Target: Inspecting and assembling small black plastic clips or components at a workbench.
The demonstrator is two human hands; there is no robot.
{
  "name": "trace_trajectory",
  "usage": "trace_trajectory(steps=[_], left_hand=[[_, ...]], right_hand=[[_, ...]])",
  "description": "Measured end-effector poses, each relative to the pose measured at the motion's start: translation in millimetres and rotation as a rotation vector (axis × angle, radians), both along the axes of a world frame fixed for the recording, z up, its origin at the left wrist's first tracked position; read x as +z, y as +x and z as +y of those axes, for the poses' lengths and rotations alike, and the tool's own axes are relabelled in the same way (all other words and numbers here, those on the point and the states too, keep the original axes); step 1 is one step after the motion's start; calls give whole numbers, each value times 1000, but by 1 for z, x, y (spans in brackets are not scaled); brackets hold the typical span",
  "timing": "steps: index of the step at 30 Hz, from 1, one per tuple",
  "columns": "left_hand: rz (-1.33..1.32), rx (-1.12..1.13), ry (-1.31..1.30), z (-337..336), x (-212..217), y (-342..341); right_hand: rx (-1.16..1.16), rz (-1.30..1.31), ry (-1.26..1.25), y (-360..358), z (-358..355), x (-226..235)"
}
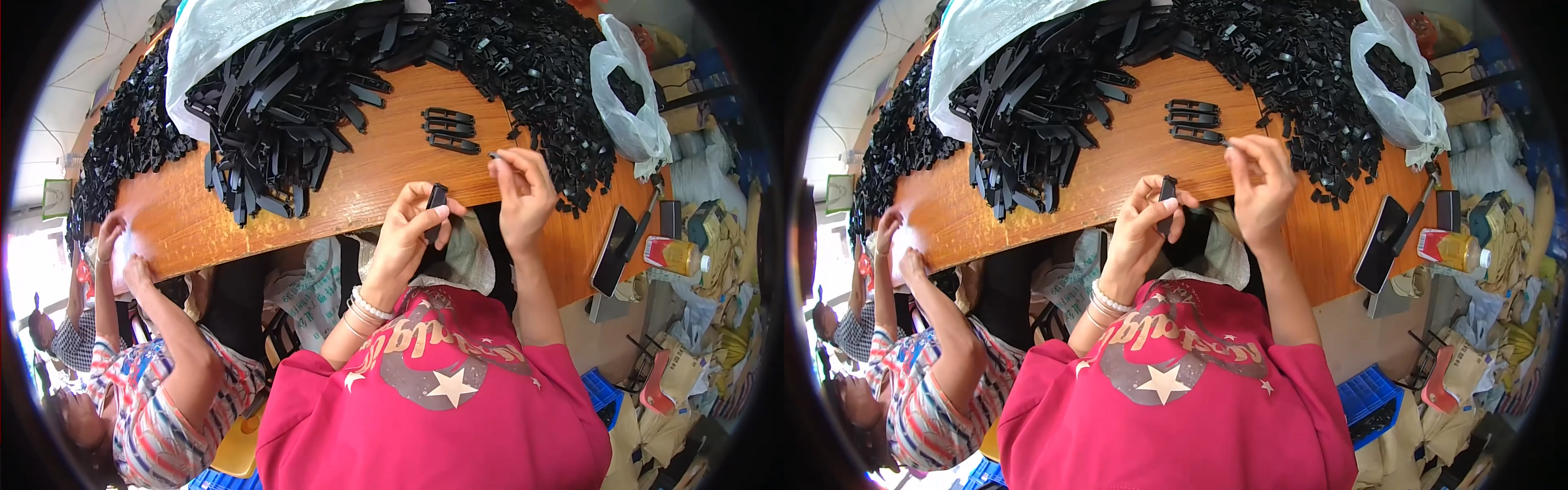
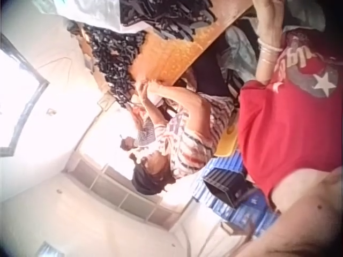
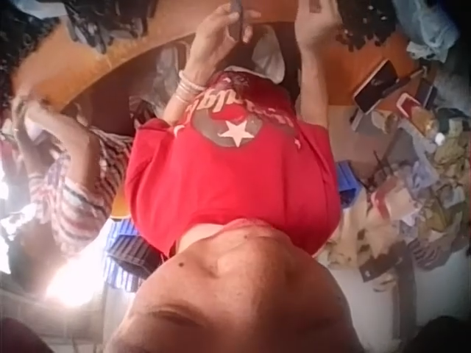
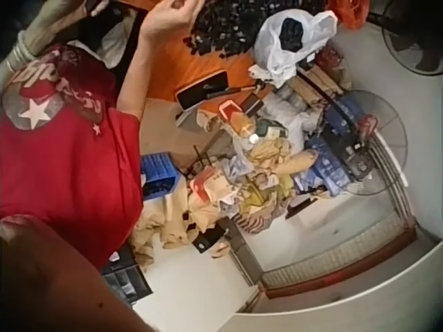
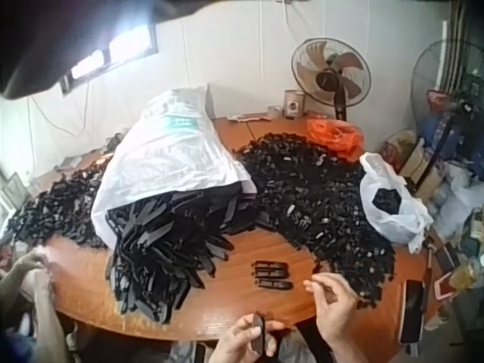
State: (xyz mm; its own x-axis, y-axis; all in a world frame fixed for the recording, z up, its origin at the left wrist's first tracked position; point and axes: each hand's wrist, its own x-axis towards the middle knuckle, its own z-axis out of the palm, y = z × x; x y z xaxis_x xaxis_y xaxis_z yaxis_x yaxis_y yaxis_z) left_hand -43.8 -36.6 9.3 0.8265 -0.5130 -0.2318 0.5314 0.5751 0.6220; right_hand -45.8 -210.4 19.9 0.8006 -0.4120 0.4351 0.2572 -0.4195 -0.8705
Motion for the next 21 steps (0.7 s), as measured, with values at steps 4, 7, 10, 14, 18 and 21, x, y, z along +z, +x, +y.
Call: trace_trajectory(steps=[4, 7, 10, 14, 18, 21], left_hand=[[141, 49, -27, 0, 2, -2], [173, 33, -106, 3, -1, -2], [267, -10, -186, 1, 1, -2], [129, 25, -155, -2, -1, -10], [89, 171, 31, -8, 18, -17], [214, 37, -39, -1, 2, -16]], right_hand=[[65, 95, 268, -19, 19, 8], [105, 107, 286, -25, 29, 9], [136, 82, 217, -31, 33, 9], [152, 21, 226, -37, 37, 17], [261, 111, 135, -44, 37, 19], [250, 166, 151, -44, 36, 16]])
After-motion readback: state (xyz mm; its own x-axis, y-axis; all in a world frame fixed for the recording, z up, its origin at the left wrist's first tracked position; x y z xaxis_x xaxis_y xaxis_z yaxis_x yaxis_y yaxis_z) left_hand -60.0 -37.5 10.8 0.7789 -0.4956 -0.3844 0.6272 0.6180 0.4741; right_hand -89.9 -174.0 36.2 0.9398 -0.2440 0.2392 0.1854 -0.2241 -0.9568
